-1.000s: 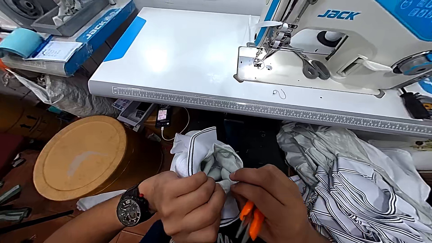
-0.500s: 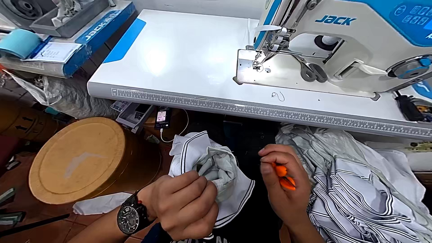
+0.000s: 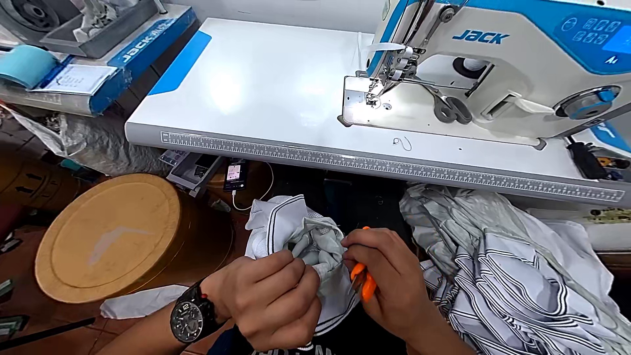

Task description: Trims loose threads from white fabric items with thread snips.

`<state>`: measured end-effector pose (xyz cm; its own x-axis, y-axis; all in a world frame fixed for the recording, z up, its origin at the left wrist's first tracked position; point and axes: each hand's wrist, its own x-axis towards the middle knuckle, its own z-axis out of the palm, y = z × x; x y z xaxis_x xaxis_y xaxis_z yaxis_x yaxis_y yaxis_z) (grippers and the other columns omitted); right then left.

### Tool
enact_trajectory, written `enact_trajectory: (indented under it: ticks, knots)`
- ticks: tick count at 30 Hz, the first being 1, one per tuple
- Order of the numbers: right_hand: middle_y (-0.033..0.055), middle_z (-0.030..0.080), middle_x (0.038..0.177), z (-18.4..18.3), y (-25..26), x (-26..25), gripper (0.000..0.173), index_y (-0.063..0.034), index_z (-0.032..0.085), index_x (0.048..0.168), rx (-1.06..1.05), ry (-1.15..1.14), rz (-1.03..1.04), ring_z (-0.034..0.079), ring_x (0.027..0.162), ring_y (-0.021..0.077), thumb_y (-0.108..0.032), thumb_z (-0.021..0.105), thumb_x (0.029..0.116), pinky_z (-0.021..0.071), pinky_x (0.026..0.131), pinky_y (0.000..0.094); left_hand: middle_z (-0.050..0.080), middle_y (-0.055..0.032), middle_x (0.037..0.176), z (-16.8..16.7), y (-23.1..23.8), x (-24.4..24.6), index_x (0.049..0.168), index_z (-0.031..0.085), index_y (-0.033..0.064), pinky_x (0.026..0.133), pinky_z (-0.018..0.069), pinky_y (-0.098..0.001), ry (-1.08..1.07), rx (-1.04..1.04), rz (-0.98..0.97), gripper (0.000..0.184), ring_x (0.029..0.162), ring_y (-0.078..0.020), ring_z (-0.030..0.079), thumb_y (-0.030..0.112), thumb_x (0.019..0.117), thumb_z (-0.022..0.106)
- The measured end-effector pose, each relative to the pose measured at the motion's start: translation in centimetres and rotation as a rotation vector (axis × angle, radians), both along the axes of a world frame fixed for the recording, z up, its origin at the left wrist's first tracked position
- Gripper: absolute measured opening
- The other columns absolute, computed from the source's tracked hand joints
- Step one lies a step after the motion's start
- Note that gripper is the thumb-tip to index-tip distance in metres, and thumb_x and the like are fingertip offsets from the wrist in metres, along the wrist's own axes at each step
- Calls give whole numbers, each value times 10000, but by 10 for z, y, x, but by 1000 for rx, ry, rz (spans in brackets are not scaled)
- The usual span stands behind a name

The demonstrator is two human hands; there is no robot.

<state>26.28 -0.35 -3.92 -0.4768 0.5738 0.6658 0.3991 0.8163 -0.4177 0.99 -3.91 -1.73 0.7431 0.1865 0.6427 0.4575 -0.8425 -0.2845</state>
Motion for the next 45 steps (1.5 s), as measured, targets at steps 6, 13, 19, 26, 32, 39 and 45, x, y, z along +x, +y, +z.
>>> enact_trajectory:
  ticks: [6, 13, 19, 26, 32, 39, 45]
  knots:
    - [51, 654, 1091, -1, 1, -11, 163, -76, 584, 977, -472, 332, 320, 646, 997, 95, -199, 504, 1047, 566, 825, 230, 609, -134, 926, -9, 3, 1, 975, 529, 56, 696, 483, -359, -93, -80, 2, 68, 788, -247, 589, 38, 1025, 487]
    - [50, 609, 1072, 1, -3, -15, 129, -89, 591, 1010, -836, 613, 638, 644, 891, 90, -185, 528, 1070, 575, 771, 251, 666, -110, 977, -26, 4, 5, 1007, 535, 84, 816, 566, -339, -379, -341, -29, 113, 875, -218, 668, 80, 1072, 443]
    - [96, 655, 1155, -22, 58, 46, 158, -33, 657, 1042, -138, -123, -20, 662, 1054, 166, -123, 536, 996, 589, 879, 319, 647, -121, 946, -6, 0, -11, 1009, 533, 71, 782, 559, -373, -236, -207, 49, 79, 837, -243, 650, 71, 1053, 468]
    - [-20, 620, 1236, 2, 12, 41, 517, -174, 577, 1383, -518, 26, 122, 601, 1097, 88, -548, 412, 1066, 549, 897, 306, 561, -93, 831, -10, -1, -3, 927, 520, 85, 680, 457, -351, -162, -85, 103, 105, 705, -222, 526, 64, 1022, 483]
    - [-16, 642, 1103, -5, -5, 21, 375, -203, 672, 1269, -176, -62, -60, 581, 1063, 145, -451, 464, 1079, 492, 884, 336, 553, -94, 812, -7, -1, -3, 896, 512, 85, 656, 435, -350, -136, -67, 70, 142, 682, -219, 501, 45, 1027, 476]
    - [-25, 667, 1114, 4, -6, 14, 350, -227, 666, 1277, -46, -136, -36, 597, 1076, 152, -443, 479, 1075, 473, 918, 351, 550, -91, 803, -4, -1, 1, 883, 507, 87, 650, 423, -345, -151, -55, 64, 157, 677, -218, 493, 38, 1027, 467]
    - [-27, 676, 1115, 3, -6, 12, 350, -217, 669, 1269, -34, -127, -11, 599, 1072, 151, -439, 482, 1074, 472, 917, 342, 554, -93, 798, -5, 0, 2, 874, 517, 84, 645, 418, -343, -164, -63, 41, 160, 672, -216, 489, 32, 1021, 480]
